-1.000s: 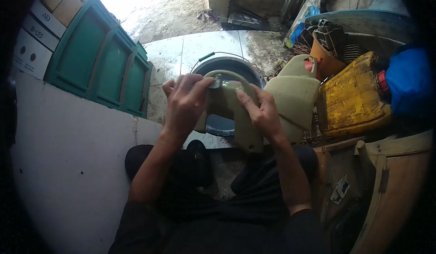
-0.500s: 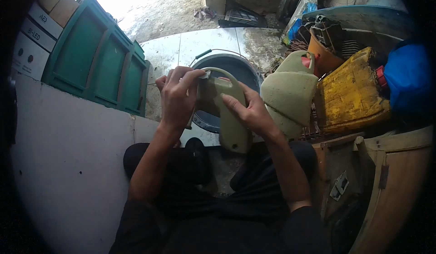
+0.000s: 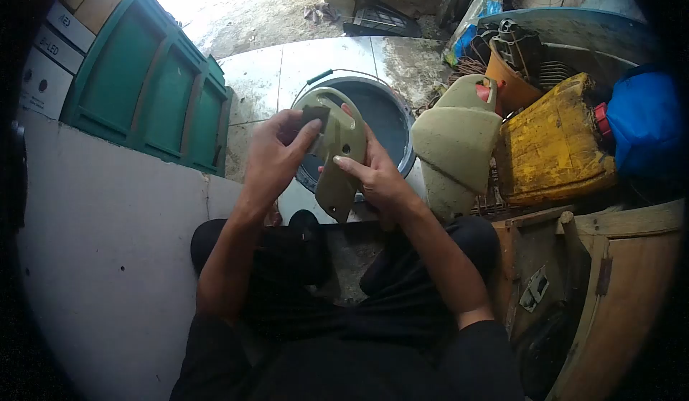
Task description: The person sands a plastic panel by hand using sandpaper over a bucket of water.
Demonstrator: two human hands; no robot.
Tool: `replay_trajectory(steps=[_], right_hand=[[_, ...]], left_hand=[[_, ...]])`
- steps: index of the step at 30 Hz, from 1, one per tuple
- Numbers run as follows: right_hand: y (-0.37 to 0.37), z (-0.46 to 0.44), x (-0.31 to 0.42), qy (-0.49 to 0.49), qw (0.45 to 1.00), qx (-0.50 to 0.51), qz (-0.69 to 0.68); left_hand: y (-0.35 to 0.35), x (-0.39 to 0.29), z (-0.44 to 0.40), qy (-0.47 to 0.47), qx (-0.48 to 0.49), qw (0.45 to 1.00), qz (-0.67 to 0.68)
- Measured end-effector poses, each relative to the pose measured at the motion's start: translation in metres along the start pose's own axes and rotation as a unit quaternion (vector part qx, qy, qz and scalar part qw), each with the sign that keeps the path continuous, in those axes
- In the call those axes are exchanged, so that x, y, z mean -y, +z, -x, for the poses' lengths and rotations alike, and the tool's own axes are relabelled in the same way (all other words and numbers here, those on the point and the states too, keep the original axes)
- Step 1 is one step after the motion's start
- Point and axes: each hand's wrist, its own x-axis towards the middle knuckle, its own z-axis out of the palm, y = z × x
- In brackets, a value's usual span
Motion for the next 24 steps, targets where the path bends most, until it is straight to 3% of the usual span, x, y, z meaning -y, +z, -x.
replay_trajectory(steps=[4, 6, 13, 15, 19, 24], right_hand=[[-0.001, -0.002, -0.005, -0.01, 0.998, -0.001, 0.054], [0.003, -0.002, -0.007, -0.09, 0.985, 0.004, 0.144], [-0.001, -0.003, -0.019, -0.107, 0.982, 0.005, 0.158], [0.002, 0.0, -0.017, -0.12, 0.965, -0.022, 0.234], [0.004, 0.001, -0.027, -0.096, 0.967, -0.024, 0.233], [0.002, 0.004, -0.023, -0.09, 0.972, -0.03, 0.213]], left_hand=[[0.01, 0.001, 0.002, -0.082, 0.062, 0.991, 0.089], [0.014, -0.003, 0.005, -0.091, 0.056, 0.989, 0.102], [0.024, 0.002, 0.013, -0.116, 0.064, 0.98, 0.151], [0.026, 0.003, 0.01, -0.122, 0.044, 0.976, 0.175], [0.025, 0.005, 0.008, -0.107, 0.021, 0.978, 0.178], [0.02, -0.001, 0.013, -0.119, 0.064, 0.978, 0.156]])
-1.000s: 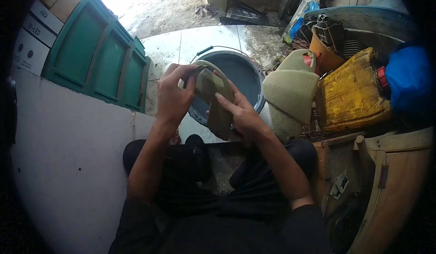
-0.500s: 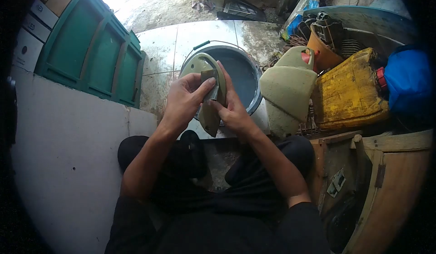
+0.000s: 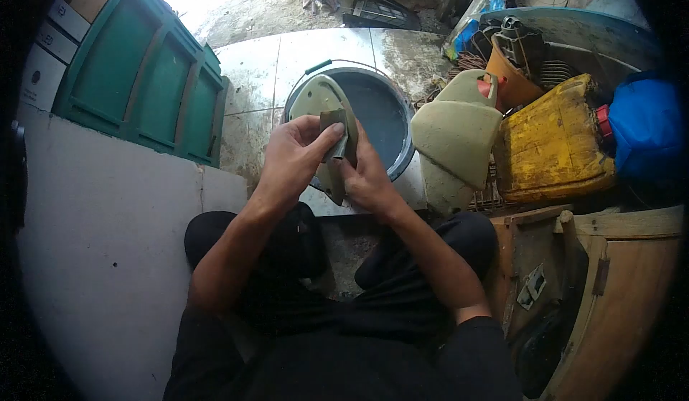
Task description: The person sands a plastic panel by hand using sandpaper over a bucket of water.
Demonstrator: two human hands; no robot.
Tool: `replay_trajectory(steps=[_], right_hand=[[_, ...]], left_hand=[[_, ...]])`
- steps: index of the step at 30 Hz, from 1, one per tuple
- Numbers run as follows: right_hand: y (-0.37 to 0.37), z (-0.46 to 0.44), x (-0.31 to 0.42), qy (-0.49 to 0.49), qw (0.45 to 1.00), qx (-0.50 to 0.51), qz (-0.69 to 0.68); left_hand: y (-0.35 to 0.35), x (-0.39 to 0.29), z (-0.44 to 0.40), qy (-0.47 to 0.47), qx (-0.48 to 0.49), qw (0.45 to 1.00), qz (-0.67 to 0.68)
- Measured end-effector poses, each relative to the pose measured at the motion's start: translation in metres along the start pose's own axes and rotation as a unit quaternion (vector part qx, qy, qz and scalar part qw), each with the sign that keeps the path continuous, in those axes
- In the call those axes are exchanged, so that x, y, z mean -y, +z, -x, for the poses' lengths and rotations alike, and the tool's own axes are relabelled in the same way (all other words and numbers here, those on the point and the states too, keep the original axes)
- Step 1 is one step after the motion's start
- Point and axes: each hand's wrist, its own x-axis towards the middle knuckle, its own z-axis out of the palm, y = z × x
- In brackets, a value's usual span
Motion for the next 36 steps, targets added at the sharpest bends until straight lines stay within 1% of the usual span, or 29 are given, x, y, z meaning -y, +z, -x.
replay_trajectory(steps=[1, 3, 5, 6, 7, 9, 10, 11, 13, 14, 15, 18, 20, 21, 23, 24, 25, 27, 28, 29, 31, 32, 33, 35, 36], right_hand=[[0.0, 0.0, -0.001, 0.0, 1.0, 0.0, -0.001], [-0.001, 0.001, -0.003, 0.014, 0.999, -0.007, 0.041], [0.002, 0.002, -0.002, 0.016, 0.998, -0.007, 0.057], [0.004, 0.002, -0.001, 0.018, 0.997, -0.007, 0.072], [0.003, 0.002, -0.001, 0.017, 0.997, -0.007, 0.071], [-0.004, -0.001, -0.002, 0.029, 0.999, 0.0, -0.025], [-0.007, -0.002, -0.01, -0.019, 0.999, -0.002, 0.028], [-0.007, 0.0, -0.013, -0.018, 0.999, -0.002, 0.028], [0.002, 0.002, -0.009, -0.007, 0.999, -0.006, 0.039], [0.003, 0.002, -0.006, 0.011, 1.0, -0.018, 0.016], [0.0, 0.0, -0.006, 0.009, 1.0, -0.019, 0.017], [-0.002, 0.001, -0.007, -0.001, 1.0, -0.004, 0.008], [0.006, 0.003, -0.007, -0.009, 0.998, -0.02, 0.065], [0.005, 0.004, -0.006, -0.011, 0.998, -0.02, 0.064], [0.0, 0.006, -0.004, -0.018, 0.998, -0.016, 0.051], [-0.001, 0.0, -0.001, -0.029, 0.999, 0.005, 0.018], [-0.001, 0.0, 0.0, -0.026, 0.999, 0.005, 0.018], [0.003, 0.002, 0.0, 0.0, 0.998, -0.026, 0.053], [0.003, 0.003, -0.005, -0.016, 0.998, -0.023, 0.047], [0.001, 0.001, -0.003, -0.019, 0.998, -0.023, 0.047], [-0.003, -0.001, 0.0, -0.042, 0.997, 0.012, 0.06], [-0.001, 0.002, -0.002, -0.016, 0.999, -0.008, 0.033], [0.0, 0.004, -0.002, -0.013, 0.999, -0.007, 0.032], [0.004, 0.003, -0.002, -0.018, 1.0, -0.01, 0.016], [0.002, 0.002, -0.002, -0.041, 0.999, -0.001, 0.033]], left_hand=[[0.001, -0.001, 0.001, -0.001, 0.0, 1.0, -0.002], [0.002, 0.0, -0.001, -0.001, -0.001, 1.0, -0.004], [0.001, 0.003, -0.005, 0.023, -0.042, 0.998, 0.032], [0.002, 0.002, -0.003, 0.036, -0.042, 0.998, 0.017], [0.003, 0.003, -0.001, 0.036, -0.042, 0.998, 0.016], [0.006, 0.004, 0.003, 0.025, -0.013, 0.999, -0.019], [0.006, 0.003, 0.002, 0.028, -0.016, 0.999, -0.016], [0.006, 0.004, -0.001, 0.027, -0.016, 0.999, -0.016], [0.005, 0.005, -0.007, 0.04, -0.067, 0.997, -0.003], [0.007, 0.005, -0.002, 0.053, -0.054, 0.997, -0.019], [0.009, 0.003, 0.003, 0.045, -0.034, 0.998, -0.026], [0.009, 0.008, 0.0, 0.036, -0.034, 0.999, 0.005], [0.007, -0.004, -0.003, 0.053, -0.081, 0.995, -0.019], [0.008, -0.002, 0.0, 0.054, -0.081, 0.995, -0.021], [0.011, 0.005, 0.008, 0.05, -0.036, 0.998, 0.002], [0.012, 0.006, 0.01, 0.047, -0.023, 0.998, 0.02], [0.012, 0.007, 0.006, 0.045, -0.023, 0.998, 0.022], [0.009, 0.003, -0.001, 0.071, -0.071, 0.995, -0.007], [0.012, -0.001, 0.003, 0.074, -0.065, 0.995, -0.013], [0.012, 0.001, 0.007, 0.086, -0.055, 0.993, -0.067], [0.016, 0.003, 0.009, 0.085, -0.042, 0.995, 0.0], [0.013, 0.004, 0.005, 0.072, -0.056, 0.996, -0.002], [0.01, -0.002, 0.001, 0.058, -0.071, 0.996, -0.003], [0.011, -0.002, 0.003, 0.062, -0.078, 0.995, -0.009], [0.012, 0.0, 0.008, 0.062, -0.055, 0.997, -0.001]])
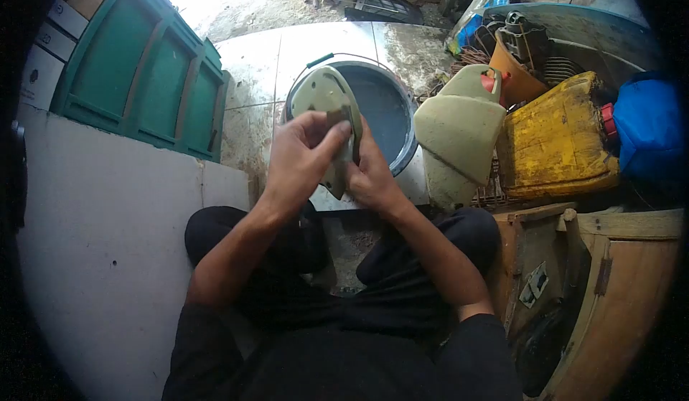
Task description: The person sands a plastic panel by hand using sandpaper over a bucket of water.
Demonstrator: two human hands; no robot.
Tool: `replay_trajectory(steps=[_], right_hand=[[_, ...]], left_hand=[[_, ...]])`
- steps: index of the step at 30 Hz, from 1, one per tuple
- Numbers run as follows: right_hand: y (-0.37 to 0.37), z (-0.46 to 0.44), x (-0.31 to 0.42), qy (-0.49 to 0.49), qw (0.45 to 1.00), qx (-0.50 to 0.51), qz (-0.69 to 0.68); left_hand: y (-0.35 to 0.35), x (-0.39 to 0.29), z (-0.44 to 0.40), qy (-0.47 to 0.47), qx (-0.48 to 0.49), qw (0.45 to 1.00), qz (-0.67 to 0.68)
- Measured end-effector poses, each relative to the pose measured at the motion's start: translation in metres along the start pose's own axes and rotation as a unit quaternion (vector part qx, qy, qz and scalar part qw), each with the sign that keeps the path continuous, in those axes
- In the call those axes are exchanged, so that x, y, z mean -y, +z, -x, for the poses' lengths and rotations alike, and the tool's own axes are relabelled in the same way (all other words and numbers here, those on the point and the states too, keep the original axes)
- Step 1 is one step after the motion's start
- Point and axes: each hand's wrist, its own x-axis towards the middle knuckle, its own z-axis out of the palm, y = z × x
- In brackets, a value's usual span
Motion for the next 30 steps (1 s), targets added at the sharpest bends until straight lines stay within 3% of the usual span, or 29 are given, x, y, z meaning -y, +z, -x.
replay_trajectory(steps=[2, 5, 9, 12, 15, 19, 23, 27, 29, 30], right_hand=[[-0.003, 0.001, 0.0, 0.01, 1.0, -0.006, 0.005], [-0.002, 0.005, -0.004, 0.017, 1.0, -0.005, 0.007], [-0.004, -0.001, 0.005, 0.014, 1.0, 0.0, -0.002], [0.001, 0.001, 0.002, 0.046, 0.999, -0.02, -0.005], [-0.005, 0.0, -0.003, 0.007, 1.0, -0.007, 0.002], [0.002, 0.002, 0.002, 0.032, 0.999, -0.022, 0.018], [-0.007, -0.001, 0.0, 0.016, 1.0, -0.01, 0.018], [0.001, 0.0, -0.002, 0.044, 0.998, -0.036, 0.012], [-0.007, 0.0, -0.007, -0.003, 1.0, -0.007, 0.015], [-0.01, -0.001, -0.004, 0.005, 1.0, -0.002, 0.024]], left_hand=[[-0.001, 0.001, 0.001, -0.001, 0.021, 1.0, 0.011], [-0.004, -0.002, -0.009, -0.001, -0.021, 1.0, 0.012], [-0.001, 0.003, -0.001, -0.001, 0.024, 1.0, 0.015], [-0.005, -0.009, -0.009, -0.021, -0.015, 0.999, -0.022], [-0.002, 0.0, 0.002, -0.024, 0.033, 0.999, 0.028], [-0.006, -0.004, -0.01, 0.0, -0.016, 1.0, -0.026], [-0.001, 0.001, 0.001, 0.004, 0.023, 1.0, -0.015], [-0.006, 0.0, -0.005, 0.0, -0.008, 0.999, -0.042], [-0.001, 0.009, 0.004, -0.004, 0.047, 0.997, -0.054], [0.002, 0.009, 0.005, 0.002, 0.025, 1.0, 0.002]])
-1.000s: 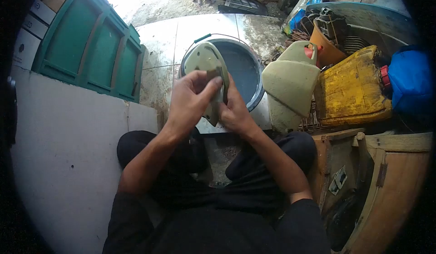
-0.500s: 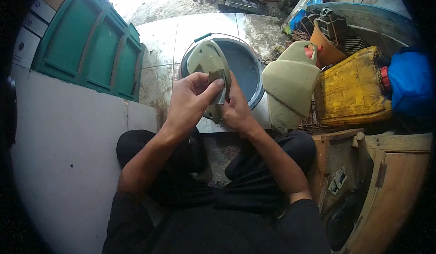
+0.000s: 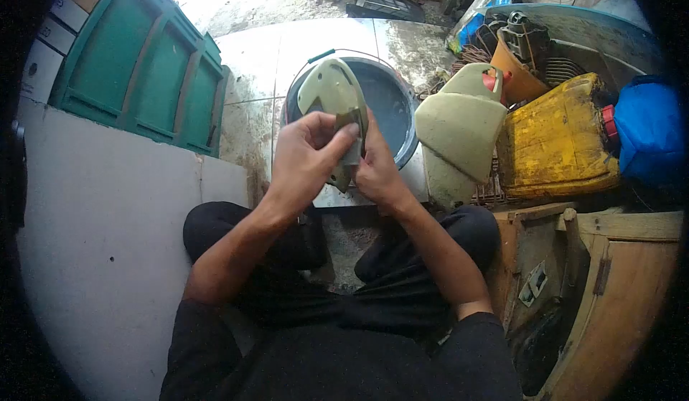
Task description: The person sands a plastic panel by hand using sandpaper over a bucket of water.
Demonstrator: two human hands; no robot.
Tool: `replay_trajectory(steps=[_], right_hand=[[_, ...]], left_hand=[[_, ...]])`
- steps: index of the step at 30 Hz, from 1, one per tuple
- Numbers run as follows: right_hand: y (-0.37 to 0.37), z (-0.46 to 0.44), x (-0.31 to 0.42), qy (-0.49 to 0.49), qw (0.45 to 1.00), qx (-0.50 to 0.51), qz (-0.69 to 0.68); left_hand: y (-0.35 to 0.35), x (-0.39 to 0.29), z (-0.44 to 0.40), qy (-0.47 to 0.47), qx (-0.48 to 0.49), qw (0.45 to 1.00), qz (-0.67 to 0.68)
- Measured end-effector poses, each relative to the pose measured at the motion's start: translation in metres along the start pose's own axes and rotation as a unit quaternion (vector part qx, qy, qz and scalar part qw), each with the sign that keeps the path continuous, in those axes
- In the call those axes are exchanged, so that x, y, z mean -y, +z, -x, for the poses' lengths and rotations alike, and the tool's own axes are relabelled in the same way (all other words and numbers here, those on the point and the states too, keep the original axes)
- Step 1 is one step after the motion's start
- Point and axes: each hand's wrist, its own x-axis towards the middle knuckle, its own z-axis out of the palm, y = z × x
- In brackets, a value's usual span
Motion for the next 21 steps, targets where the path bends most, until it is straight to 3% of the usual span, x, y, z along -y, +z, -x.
replay_trajectory(steps=[3, 7, 8, 11, 13, 17, 21], right_hand=[[0.007, 0.0, 0.007, 0.032, 0.999, -0.02, -0.011], [0.0, -0.002, 0.003, -0.022, 0.999, 0.004, 0.024], [0.003, -0.001, 0.004, 0.011, 0.999, -0.01, -0.033], [0.008, 0.001, 0.007, 0.027, 1.0, -0.003, -0.005], [0.007, -0.002, 0.004, -0.022, 0.999, -0.007, -0.024], [0.006, 0.002, 0.007, 0.038, 0.999, -0.01, 0.014], [0.003, -0.001, 0.011, -0.032, 0.999, -0.001, -0.001]], left_hand=[[-0.007, -0.006, -0.015, 0.022, -0.056, 0.998, -0.035], [-0.001, -0.002, -0.004, 0.004, 0.003, 1.0, -0.022], [-0.004, 0.0, -0.009, 0.007, -0.019, 1.0, -0.015], [-0.008, -0.004, -0.015, 0.021, -0.05, 0.998, -0.024], [-0.001, -0.005, -0.003, 0.037, -0.017, 0.999, -0.014], [-0.009, -0.007, -0.017, 0.028, -0.062, 0.998, -0.01], [-0.003, 0.0, 0.0, 0.009, 0.036, 0.999, -0.037]])
